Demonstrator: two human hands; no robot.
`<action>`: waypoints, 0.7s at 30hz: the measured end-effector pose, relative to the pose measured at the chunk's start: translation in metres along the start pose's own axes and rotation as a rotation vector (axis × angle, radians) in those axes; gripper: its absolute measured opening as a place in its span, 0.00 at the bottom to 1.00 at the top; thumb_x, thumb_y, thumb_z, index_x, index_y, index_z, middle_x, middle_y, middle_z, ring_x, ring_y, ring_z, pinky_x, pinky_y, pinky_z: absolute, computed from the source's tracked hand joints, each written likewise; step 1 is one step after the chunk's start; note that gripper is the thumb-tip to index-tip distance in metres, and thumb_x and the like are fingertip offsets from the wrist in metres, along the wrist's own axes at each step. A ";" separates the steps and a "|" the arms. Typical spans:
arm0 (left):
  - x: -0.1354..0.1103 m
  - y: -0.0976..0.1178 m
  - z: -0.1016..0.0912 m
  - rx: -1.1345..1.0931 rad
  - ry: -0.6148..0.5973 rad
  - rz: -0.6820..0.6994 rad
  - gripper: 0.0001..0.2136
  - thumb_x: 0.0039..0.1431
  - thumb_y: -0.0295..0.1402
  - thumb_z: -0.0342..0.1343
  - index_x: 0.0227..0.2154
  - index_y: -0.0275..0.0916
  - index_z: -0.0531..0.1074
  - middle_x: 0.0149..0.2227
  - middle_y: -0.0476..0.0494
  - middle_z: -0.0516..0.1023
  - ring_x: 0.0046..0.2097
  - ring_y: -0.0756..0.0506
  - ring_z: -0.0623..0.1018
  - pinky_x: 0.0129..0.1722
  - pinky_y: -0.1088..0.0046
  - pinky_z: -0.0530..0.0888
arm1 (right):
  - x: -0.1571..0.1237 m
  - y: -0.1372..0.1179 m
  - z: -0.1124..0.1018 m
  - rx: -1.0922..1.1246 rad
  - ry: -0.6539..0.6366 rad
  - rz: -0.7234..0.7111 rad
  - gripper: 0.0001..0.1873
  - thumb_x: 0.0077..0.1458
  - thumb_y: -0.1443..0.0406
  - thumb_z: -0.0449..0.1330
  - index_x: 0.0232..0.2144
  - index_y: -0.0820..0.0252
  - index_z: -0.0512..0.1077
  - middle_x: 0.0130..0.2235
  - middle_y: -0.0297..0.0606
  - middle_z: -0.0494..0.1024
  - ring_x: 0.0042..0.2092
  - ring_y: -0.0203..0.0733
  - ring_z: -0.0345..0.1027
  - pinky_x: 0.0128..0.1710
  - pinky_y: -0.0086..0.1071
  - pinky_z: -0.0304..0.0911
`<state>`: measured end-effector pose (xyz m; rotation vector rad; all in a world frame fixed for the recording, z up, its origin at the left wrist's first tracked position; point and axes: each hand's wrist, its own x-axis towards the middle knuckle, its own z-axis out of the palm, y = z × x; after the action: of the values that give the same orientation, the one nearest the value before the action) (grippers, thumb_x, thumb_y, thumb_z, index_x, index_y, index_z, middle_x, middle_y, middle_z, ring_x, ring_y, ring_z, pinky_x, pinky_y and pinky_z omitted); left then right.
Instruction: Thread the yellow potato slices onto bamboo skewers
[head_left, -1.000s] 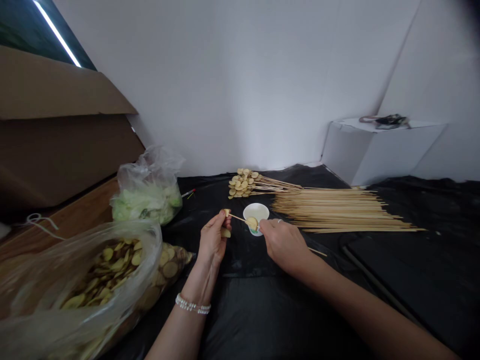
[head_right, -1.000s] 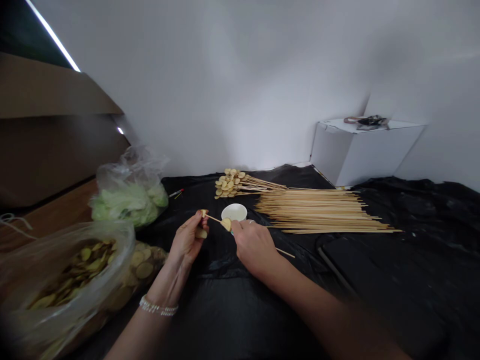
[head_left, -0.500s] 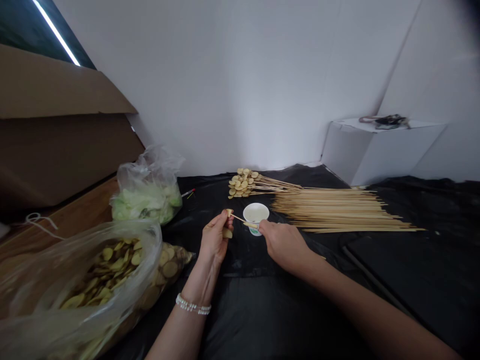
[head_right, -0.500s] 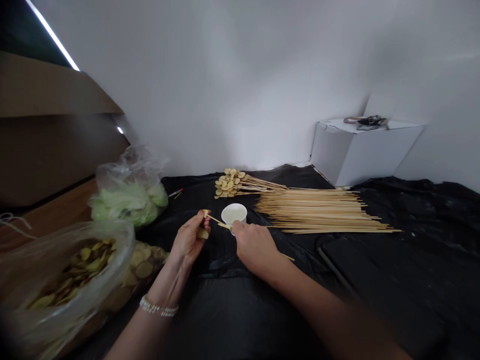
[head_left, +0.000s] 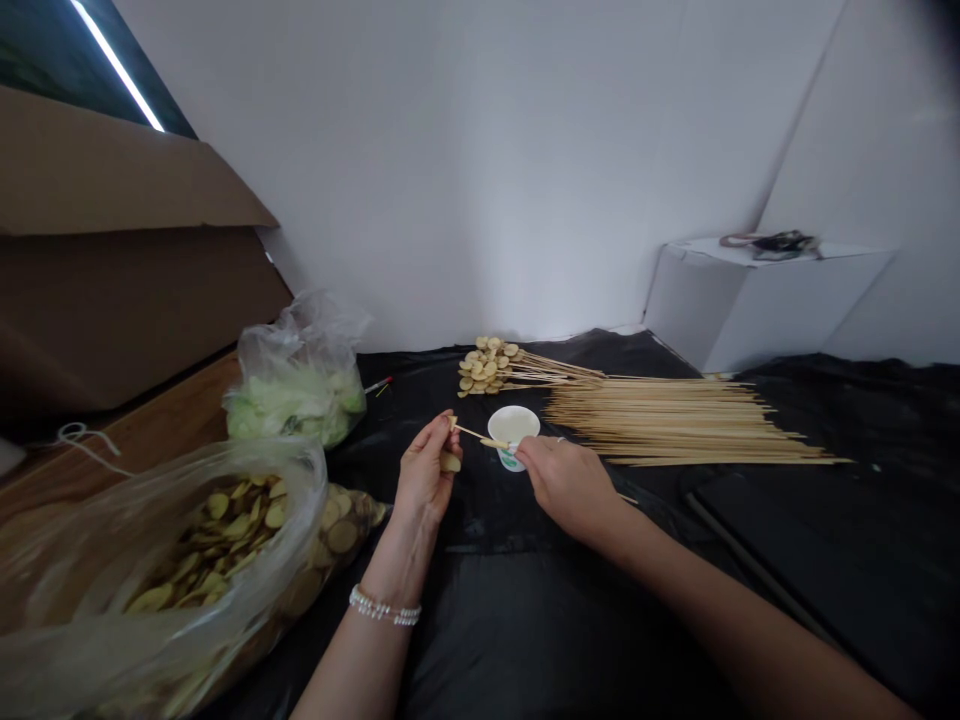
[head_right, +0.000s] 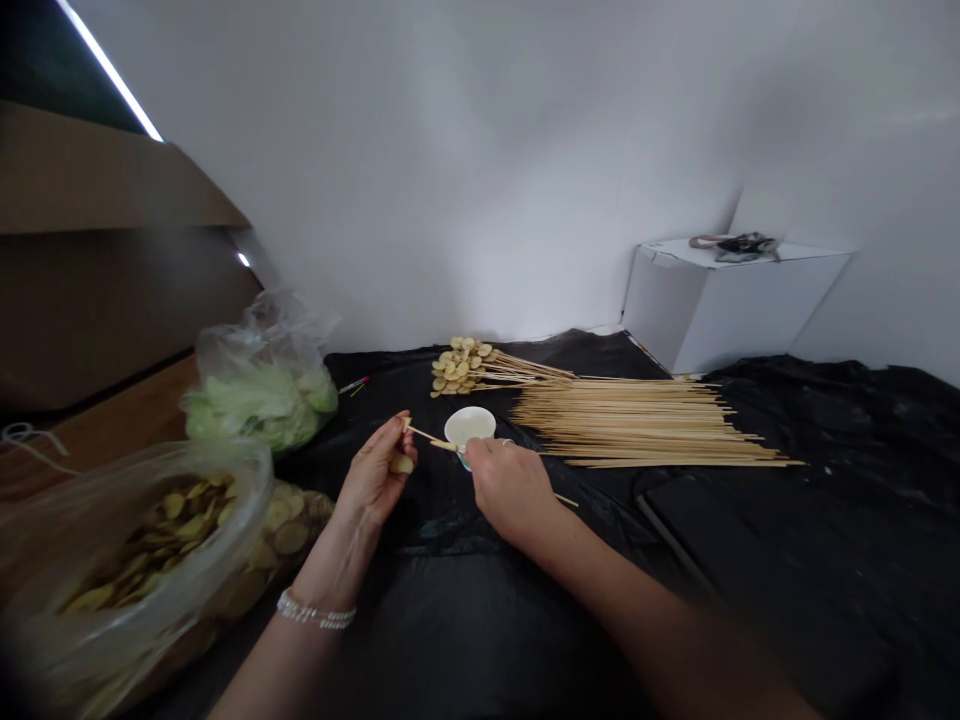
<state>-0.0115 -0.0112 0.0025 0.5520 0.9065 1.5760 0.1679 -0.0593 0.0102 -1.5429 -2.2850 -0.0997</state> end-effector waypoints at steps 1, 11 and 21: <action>0.000 0.000 0.000 0.003 -0.004 0.005 0.09 0.49 0.24 0.62 0.35 0.31 0.77 0.25 0.47 0.74 0.24 0.56 0.72 0.22 0.85 0.71 | 0.000 0.000 0.000 0.002 0.000 0.000 0.15 0.65 0.63 0.43 0.35 0.58 0.68 0.33 0.37 0.76 0.34 0.38 0.67 0.28 0.31 0.46; -0.002 -0.003 0.001 0.014 -0.018 0.021 0.09 0.47 0.24 0.64 0.34 0.30 0.78 0.24 0.46 0.74 0.24 0.57 0.71 0.22 0.85 0.70 | -0.001 0.001 0.005 0.007 0.064 -0.046 0.13 0.64 0.67 0.45 0.33 0.60 0.69 0.32 0.37 0.75 0.34 0.39 0.66 0.30 0.32 0.47; -0.003 -0.001 0.003 0.015 -0.022 0.019 0.11 0.44 0.25 0.66 0.33 0.30 0.78 0.25 0.45 0.75 0.23 0.57 0.71 0.22 0.85 0.70 | -0.002 0.002 0.011 0.014 0.193 -0.097 0.12 0.61 0.70 0.48 0.31 0.60 0.70 0.32 0.37 0.73 0.36 0.39 0.64 0.33 0.31 0.50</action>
<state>-0.0081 -0.0138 0.0038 0.5894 0.8990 1.5785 0.1671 -0.0577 -0.0005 -1.3520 -2.2019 -0.2477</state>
